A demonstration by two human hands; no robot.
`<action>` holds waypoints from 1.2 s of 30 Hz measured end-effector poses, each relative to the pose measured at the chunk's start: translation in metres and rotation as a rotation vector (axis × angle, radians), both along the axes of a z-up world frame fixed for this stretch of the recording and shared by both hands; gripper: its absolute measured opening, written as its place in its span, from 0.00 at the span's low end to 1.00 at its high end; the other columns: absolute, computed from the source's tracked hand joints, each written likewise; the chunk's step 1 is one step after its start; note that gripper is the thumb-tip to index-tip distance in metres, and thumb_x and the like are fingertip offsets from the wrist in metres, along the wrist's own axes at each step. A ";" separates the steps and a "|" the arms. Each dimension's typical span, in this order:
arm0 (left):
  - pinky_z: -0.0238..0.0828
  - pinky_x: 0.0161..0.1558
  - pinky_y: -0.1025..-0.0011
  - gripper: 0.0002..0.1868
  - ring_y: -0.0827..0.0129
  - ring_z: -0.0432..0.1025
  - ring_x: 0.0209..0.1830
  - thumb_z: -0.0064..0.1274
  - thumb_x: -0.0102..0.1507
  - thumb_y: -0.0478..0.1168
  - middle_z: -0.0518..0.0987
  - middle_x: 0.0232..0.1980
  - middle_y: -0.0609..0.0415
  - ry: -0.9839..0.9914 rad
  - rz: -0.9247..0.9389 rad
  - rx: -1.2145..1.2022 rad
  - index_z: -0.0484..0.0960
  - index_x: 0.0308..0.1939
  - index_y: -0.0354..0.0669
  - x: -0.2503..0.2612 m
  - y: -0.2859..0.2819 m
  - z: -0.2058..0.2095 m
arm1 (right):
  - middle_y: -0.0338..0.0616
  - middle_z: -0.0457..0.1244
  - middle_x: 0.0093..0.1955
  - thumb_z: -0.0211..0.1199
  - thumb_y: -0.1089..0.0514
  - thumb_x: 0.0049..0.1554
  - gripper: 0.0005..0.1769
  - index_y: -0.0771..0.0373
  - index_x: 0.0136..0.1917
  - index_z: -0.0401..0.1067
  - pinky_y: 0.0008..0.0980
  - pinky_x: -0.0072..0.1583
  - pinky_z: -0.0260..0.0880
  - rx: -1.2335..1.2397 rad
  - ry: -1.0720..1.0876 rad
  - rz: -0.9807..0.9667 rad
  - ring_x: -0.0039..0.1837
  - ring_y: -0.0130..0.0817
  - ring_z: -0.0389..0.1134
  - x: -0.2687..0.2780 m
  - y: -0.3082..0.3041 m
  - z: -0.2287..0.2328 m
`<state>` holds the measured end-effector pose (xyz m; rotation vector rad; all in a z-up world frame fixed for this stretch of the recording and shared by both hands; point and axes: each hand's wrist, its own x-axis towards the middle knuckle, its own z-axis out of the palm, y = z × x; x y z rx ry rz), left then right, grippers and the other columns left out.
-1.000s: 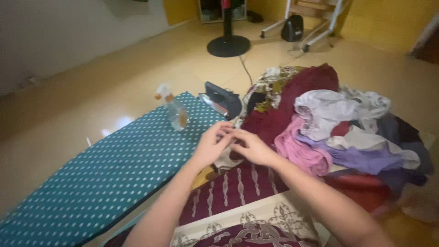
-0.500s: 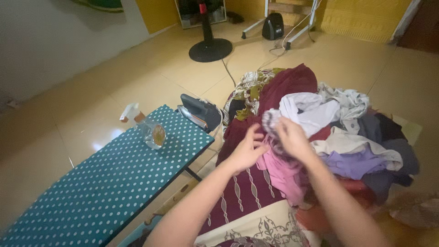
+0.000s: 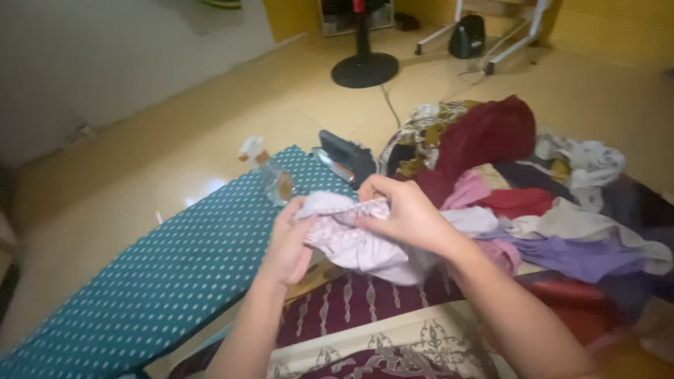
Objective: The person irons several small garments on a portable ironing board. They unfold and smooth each item, spray it with water, and press it with an iron before folding and stacking the finished pieces.
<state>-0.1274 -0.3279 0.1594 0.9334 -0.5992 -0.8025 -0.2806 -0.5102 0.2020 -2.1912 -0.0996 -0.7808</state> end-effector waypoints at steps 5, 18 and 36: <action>0.75 0.45 0.68 0.18 0.66 0.77 0.43 0.55 0.52 0.24 0.81 0.43 0.51 -0.406 0.227 0.154 0.78 0.46 0.36 -0.008 0.044 -0.004 | 0.44 0.67 0.40 0.58 0.68 0.54 0.14 0.63 0.54 0.73 0.26 0.47 0.68 0.162 0.081 -0.073 0.43 0.25 0.67 0.056 0.038 0.000; 0.76 0.47 0.70 0.18 0.70 0.78 0.46 0.48 0.56 0.26 0.82 0.45 0.58 -0.007 0.529 0.032 0.77 0.49 0.42 0.016 0.128 -0.015 | 0.45 0.66 0.38 0.63 0.69 0.44 0.29 0.56 0.59 0.71 0.32 0.48 0.69 -0.015 0.162 -0.091 0.42 0.32 0.68 0.119 0.105 -0.004; 0.73 0.64 0.56 0.32 0.50 0.73 0.64 0.48 0.66 0.35 0.73 0.68 0.33 0.203 0.088 -0.116 0.64 0.71 0.18 0.030 0.166 -0.038 | 0.42 0.69 0.44 0.57 0.73 0.49 0.15 0.66 0.49 0.76 0.28 0.46 0.71 0.819 0.146 0.304 0.45 0.31 0.70 0.140 0.106 -0.030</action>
